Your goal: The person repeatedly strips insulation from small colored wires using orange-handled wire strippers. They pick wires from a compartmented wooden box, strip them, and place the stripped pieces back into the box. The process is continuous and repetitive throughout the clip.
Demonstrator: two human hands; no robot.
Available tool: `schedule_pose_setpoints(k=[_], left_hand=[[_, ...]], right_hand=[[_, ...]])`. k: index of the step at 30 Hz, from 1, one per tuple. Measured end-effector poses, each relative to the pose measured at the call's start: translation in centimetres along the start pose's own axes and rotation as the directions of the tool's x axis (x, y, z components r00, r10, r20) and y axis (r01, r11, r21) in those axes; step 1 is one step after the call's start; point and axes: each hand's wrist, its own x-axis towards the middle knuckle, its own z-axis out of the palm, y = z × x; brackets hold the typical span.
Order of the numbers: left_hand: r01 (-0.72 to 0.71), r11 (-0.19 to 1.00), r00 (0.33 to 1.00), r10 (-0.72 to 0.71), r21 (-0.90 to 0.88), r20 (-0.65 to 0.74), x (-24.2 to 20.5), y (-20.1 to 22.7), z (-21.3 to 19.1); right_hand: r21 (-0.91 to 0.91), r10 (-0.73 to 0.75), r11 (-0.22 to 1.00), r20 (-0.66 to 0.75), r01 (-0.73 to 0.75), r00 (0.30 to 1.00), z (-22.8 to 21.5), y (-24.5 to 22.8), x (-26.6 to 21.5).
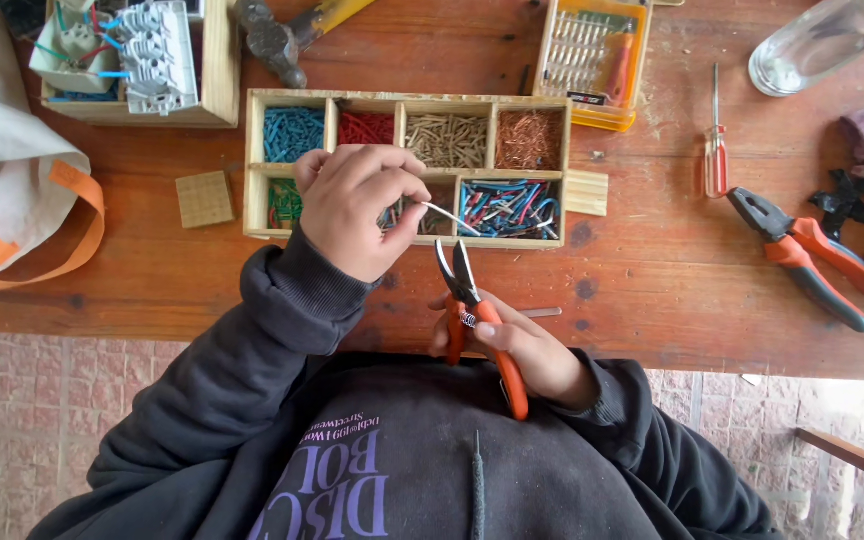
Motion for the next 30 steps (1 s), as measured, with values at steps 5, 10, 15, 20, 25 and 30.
schedule_pose_setpoints(k=[5,10,15,20,25,30], left_hand=[[0.012,1.000,0.999,-0.013,-0.021,-0.050,-1.5,-0.5,-2.1],[0.012,1.000,0.993,-0.014,-0.013,-0.119,-2.9,-1.0,-3.1],[0.030,0.999,0.983,-0.032,-0.016,-0.178,-4.4,-2.0,-2.8],[0.051,0.998,0.976,-0.057,-0.036,-0.208,-5.2,-2.2,-2.4],[0.037,0.998,0.975,-0.045,-0.042,-0.215,-5.3,-2.4,-2.0],[0.051,0.998,0.975,-0.058,-0.036,-0.214,-5.4,-2.5,-1.8]], right_hand=[[-0.036,0.006,0.999,-0.073,-0.008,0.997,0.9,0.5,1.3],[-0.038,0.039,0.998,-0.100,-0.043,0.994,2.4,1.2,2.9],[-0.012,0.027,0.999,-0.182,-0.030,0.983,4.0,1.6,4.1],[0.003,0.050,0.999,-0.218,-0.050,0.975,5.4,1.4,4.5],[-0.006,0.028,1.000,-0.213,-0.030,0.977,4.6,2.4,5.0],[0.002,0.032,0.999,-0.212,-0.032,0.977,5.0,2.3,5.0]])
